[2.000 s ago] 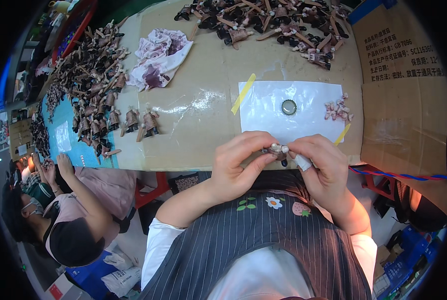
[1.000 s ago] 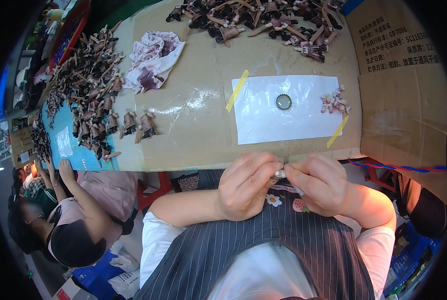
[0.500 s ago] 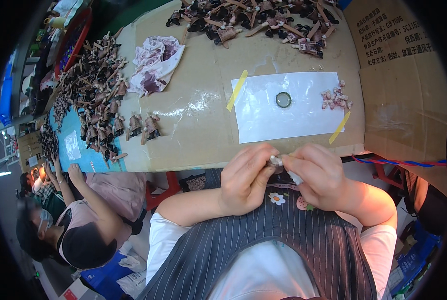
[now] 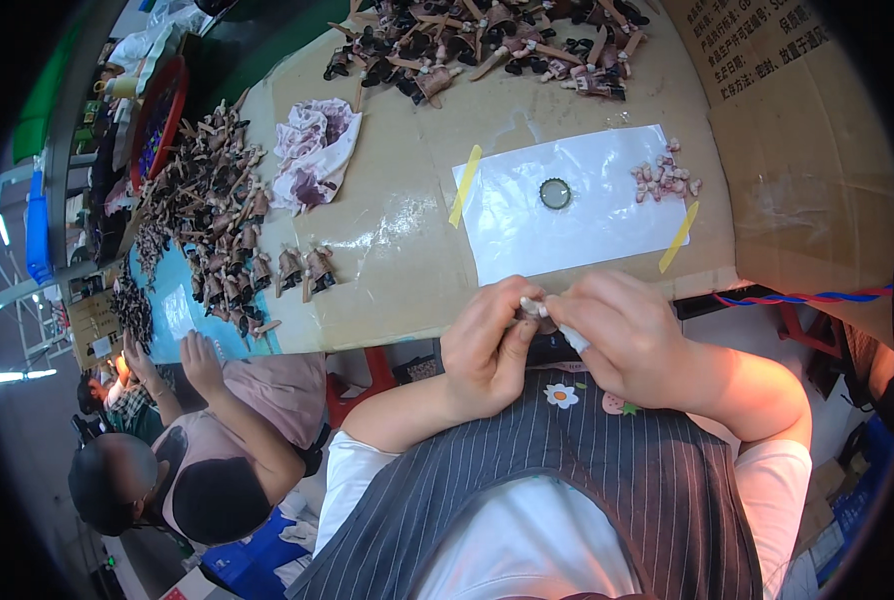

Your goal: The person assembles miniature figurines by picking up figurine bodies and head pieces, applying glue from a bottle cap, and attaching the heads onto the bodies by hand.

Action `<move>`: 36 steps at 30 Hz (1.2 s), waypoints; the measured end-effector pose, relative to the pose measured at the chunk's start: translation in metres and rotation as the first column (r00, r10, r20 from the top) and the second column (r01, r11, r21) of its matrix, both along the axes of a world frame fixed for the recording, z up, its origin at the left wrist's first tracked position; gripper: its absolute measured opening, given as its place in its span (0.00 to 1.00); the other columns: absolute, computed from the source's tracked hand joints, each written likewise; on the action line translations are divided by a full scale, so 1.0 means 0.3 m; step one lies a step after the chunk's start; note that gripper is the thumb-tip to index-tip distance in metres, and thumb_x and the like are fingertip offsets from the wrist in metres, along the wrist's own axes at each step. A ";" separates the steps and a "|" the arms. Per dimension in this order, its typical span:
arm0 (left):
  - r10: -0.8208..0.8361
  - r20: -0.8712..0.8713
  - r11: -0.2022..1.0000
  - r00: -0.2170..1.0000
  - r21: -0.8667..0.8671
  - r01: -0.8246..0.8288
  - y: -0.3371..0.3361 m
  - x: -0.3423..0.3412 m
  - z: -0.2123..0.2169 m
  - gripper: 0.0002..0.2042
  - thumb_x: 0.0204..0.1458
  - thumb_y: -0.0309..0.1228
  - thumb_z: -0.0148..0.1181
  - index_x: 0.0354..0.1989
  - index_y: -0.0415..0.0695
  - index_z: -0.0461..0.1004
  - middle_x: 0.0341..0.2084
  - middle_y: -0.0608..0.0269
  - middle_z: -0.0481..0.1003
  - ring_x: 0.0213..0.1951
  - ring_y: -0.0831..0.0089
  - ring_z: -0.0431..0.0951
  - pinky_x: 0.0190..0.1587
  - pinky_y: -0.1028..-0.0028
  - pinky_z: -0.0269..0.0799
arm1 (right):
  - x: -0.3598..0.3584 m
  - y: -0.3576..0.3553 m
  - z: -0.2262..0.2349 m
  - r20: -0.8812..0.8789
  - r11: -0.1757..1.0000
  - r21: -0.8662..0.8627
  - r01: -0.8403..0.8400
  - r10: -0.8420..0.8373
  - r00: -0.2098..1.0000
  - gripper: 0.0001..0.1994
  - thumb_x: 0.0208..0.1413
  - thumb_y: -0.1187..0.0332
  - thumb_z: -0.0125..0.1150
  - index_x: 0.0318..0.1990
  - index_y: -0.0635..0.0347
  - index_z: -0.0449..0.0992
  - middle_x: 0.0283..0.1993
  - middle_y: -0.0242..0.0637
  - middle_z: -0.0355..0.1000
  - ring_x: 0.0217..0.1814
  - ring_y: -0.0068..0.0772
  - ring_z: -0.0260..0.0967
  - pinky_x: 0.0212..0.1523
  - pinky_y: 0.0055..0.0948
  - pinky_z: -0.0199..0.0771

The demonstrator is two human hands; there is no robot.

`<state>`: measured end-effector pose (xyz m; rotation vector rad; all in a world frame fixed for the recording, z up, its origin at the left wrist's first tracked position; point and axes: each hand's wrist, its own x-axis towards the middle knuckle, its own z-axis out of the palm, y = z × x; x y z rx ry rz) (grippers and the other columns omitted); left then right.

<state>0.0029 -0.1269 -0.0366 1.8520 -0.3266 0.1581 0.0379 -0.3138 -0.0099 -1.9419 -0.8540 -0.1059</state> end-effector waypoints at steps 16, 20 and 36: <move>-0.102 0.410 0.985 0.906 0.167 0.035 0.004 -0.002 -0.006 0.13 0.42 0.14 0.62 0.39 0.27 0.71 0.34 0.44 0.74 0.33 0.54 0.77 0.36 0.66 0.75 | -0.030 -0.012 -0.054 0.288 0.993 0.109 -0.050 0.017 0.957 0.17 0.37 0.79 0.60 0.40 0.73 0.75 0.31 0.42 0.71 0.25 0.35 0.69 0.23 0.27 0.70; -0.097 0.417 0.987 0.904 0.156 0.034 0.007 0.004 -0.013 0.14 0.42 0.14 0.62 0.40 0.27 0.71 0.34 0.45 0.74 0.33 0.55 0.78 0.37 0.66 0.75 | -0.025 -0.010 -0.059 0.271 0.993 0.097 -0.065 0.036 0.962 0.18 0.37 0.79 0.60 0.41 0.73 0.75 0.31 0.42 0.71 0.25 0.36 0.68 0.24 0.28 0.70; -0.107 0.493 0.987 0.863 0.155 0.034 -0.008 0.007 -0.063 0.15 0.42 0.15 0.63 0.40 0.28 0.72 0.35 0.45 0.75 0.33 0.55 0.78 0.36 0.65 0.75 | -0.054 -0.024 -0.100 0.310 0.997 0.077 -0.020 -0.005 0.951 0.18 0.36 0.80 0.62 0.41 0.73 0.75 0.34 0.45 0.71 0.29 0.41 0.71 0.27 0.31 0.73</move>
